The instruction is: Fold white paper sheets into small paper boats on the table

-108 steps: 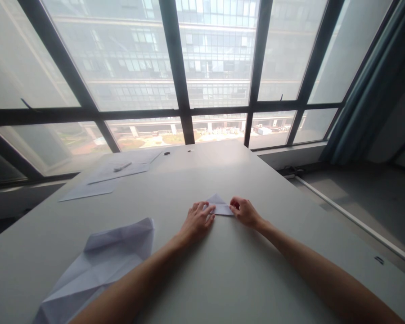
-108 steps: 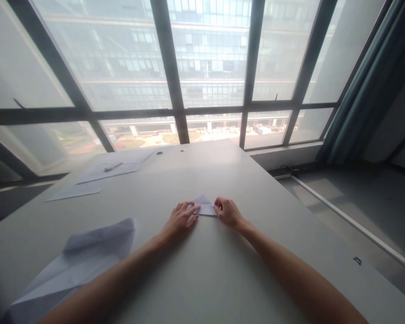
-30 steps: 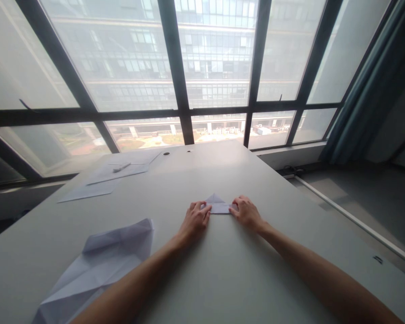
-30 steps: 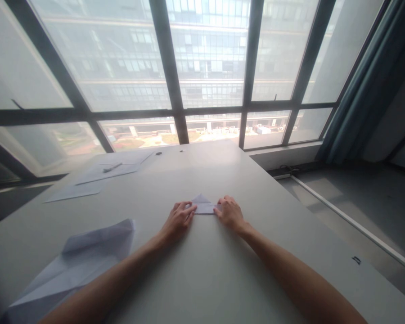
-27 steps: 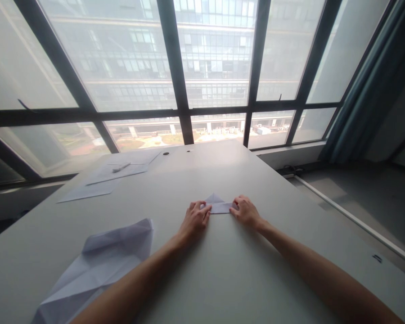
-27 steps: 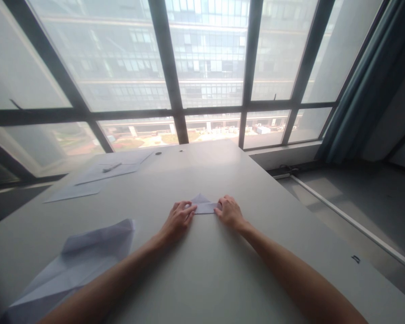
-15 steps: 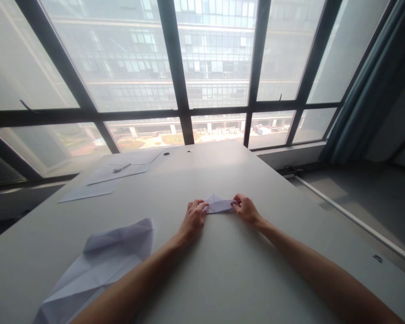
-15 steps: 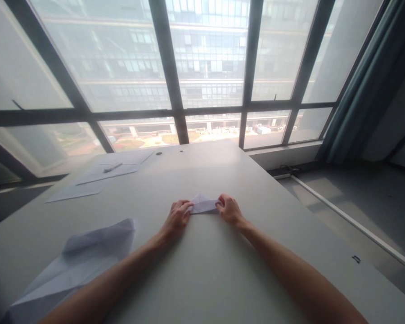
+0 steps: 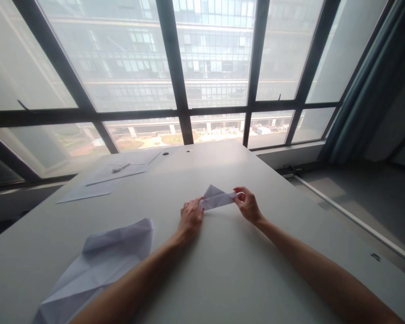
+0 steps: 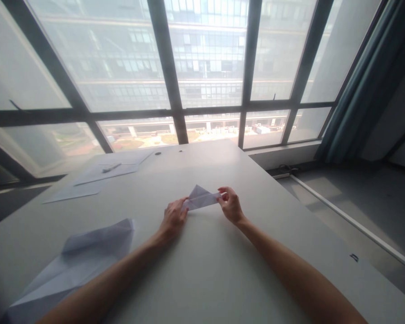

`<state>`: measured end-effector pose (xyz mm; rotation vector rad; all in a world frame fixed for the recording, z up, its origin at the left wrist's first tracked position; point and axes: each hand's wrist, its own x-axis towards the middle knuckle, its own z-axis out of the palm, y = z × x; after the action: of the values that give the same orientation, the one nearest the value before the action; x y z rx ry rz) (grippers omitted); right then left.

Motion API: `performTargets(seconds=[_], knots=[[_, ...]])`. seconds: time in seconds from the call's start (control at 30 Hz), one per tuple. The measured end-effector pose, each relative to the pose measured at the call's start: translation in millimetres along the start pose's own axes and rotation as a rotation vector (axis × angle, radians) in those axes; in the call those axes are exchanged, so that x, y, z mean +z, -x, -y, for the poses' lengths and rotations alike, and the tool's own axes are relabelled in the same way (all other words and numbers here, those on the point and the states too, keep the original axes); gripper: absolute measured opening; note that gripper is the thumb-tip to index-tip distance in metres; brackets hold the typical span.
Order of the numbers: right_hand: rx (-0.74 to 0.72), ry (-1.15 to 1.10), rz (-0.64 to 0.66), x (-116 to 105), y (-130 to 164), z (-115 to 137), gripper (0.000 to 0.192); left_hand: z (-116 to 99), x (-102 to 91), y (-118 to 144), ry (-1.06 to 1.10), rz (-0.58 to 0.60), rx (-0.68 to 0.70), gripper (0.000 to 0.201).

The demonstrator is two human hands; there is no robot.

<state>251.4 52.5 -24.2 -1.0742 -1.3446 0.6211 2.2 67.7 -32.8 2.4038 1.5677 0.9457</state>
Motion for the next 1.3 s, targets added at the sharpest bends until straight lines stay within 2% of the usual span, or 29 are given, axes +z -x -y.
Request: performTargets(seconds=[0.1,0.3,0.37,0.6,0.7,0.8,1.03,1.2,1.3], knots=[[0.0,-0.035,-0.005,1.0,-0.1,2.8,0.028,0.7,-0.3,-1.8,0.062,-0.014,-0.051,0.04],[0.107,-0.147,-0.064,-0.5,-3.2,0.5,0.032,3.0,-3.9,-7.5,0.406,-0.007,-0.121,0.036],[0.147,-0.148,-0.07,-2.0,-4.0,-0.4,0.034,3.6,-4.8,-8.3,0.461,-0.015,-0.125,0.035],[0.221,-0.155,-0.081,-3.8,-4.3,-1.2,0.043,-0.4,-8.9,-7.5,0.505,-0.05,-0.13,0.03],[0.218,-0.131,-0.075,-4.4,-5.2,-4.9,0.04,-1.3,-10.9,-8.0,0.55,-0.048,-0.159,0.029],[0.213,-0.079,-0.01,-5.1,-5.0,-7.2,0.04,-0.9,-11.8,-8.7,0.606,-0.046,-0.184,0.031],[0.05,0.189,0.067,-5.5,-3.7,-3.3,0.024,0.9,-11.0,-7.0,0.705,-0.049,-0.211,0.039],[0.11,0.126,0.086,-6.8,-4.1,-1.4,0.021,1.9,-9.8,-5.5,0.698,-0.068,-0.179,0.046],[0.122,0.185,0.089,-7.8,-4.4,-1.9,0.023,1.6,-8.7,-4.7,0.638,-0.092,-0.133,0.038]])
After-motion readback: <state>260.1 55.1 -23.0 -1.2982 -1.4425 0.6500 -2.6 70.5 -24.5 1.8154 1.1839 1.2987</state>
